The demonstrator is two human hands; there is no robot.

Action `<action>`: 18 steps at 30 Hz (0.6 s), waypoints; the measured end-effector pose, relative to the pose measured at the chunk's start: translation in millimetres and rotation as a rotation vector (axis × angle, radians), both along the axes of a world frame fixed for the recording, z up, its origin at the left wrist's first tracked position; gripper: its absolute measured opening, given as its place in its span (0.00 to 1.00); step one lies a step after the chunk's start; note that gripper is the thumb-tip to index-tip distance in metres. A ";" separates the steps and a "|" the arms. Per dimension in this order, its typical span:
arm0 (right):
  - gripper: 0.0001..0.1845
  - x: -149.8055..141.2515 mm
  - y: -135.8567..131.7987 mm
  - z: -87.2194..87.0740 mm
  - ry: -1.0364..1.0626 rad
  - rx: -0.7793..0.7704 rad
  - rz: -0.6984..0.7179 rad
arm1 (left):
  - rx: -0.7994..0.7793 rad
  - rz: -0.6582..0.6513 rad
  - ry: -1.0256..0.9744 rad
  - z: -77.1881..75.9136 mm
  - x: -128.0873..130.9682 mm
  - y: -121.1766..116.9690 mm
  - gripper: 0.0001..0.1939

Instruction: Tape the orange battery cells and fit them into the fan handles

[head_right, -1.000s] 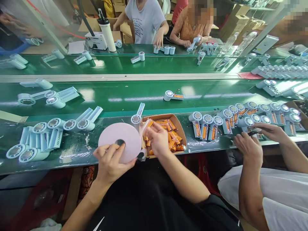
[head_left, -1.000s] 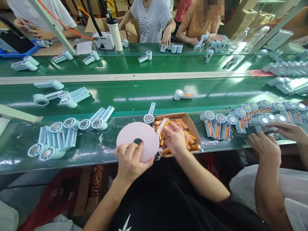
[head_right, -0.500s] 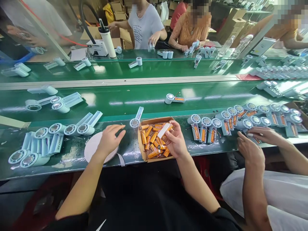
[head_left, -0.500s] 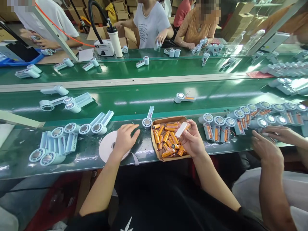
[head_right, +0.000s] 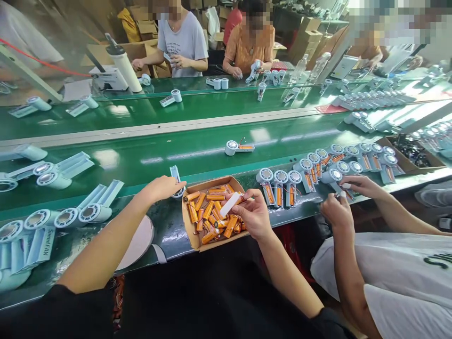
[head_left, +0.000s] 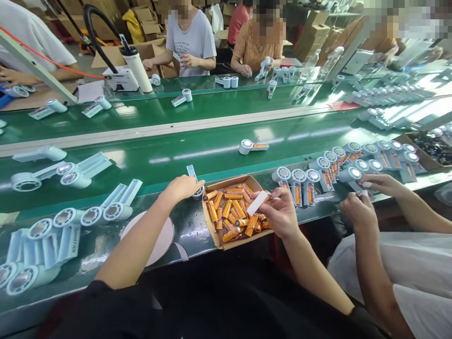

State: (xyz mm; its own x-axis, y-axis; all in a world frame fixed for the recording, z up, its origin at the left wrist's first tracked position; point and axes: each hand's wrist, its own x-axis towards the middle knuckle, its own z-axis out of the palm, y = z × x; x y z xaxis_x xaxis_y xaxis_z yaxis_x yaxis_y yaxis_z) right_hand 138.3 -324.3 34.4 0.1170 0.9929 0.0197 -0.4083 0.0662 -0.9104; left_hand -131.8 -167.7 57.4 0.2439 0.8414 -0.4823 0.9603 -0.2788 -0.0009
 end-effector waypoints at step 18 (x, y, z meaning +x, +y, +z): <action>0.26 -6.8 8.4 -20.1 -0.142 0.126 0.089 | 0.026 -0.187 0.129 -4.7 4.6 9.5 0.15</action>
State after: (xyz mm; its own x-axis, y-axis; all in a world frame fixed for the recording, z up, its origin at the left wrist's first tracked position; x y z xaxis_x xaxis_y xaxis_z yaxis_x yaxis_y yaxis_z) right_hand 131.5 -315.9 14.3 0.0165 0.9879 0.1542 -0.2854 0.1525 -0.9462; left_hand -127.2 -158.1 52.7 0.3342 0.8001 -0.4982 0.8834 -0.4502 -0.1303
